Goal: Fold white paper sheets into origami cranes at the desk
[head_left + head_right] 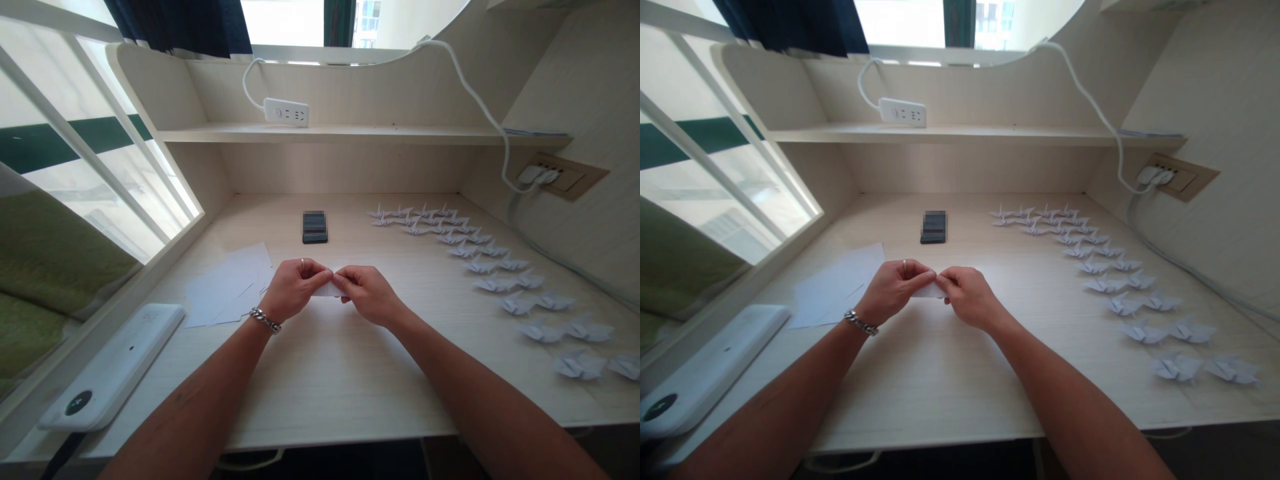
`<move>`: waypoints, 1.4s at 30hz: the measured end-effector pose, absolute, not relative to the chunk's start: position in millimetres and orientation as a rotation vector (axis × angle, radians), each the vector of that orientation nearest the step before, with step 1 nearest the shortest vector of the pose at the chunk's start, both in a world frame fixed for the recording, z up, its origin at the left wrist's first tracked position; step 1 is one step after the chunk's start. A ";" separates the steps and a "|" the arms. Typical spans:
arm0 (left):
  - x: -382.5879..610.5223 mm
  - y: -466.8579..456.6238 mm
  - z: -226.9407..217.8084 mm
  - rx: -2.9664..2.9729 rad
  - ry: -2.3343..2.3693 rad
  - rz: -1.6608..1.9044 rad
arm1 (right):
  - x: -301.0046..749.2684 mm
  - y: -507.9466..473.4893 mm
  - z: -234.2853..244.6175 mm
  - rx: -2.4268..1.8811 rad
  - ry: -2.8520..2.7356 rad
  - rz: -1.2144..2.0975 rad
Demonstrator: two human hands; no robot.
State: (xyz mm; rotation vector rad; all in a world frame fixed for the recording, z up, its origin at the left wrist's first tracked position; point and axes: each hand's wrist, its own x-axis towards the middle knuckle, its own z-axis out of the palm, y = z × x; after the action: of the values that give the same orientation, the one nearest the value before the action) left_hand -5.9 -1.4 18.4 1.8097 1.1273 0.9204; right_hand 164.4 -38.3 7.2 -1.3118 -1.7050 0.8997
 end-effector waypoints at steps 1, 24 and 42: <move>-5.9 -1.3 18.1 1.801 1.137 0.924 | 164.2 -38.4 7.2 -1.311 -1.708 0.899; -6.8 1.8 14.6 1.614 0.971 0.919 | 166.9 -32.7 2.7 -1.297 -1.584 0.983; -1.5 0.8 13.4 1.751 1.113 0.991 | 163.9 -32.3 0.4 -1.273 -1.529 1.047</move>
State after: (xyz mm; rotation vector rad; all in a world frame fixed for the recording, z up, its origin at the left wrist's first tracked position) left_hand -1.5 0.8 13.4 1.7508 1.1127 0.9913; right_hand 163.9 -32.3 0.4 -1.2732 -1.5294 1.0472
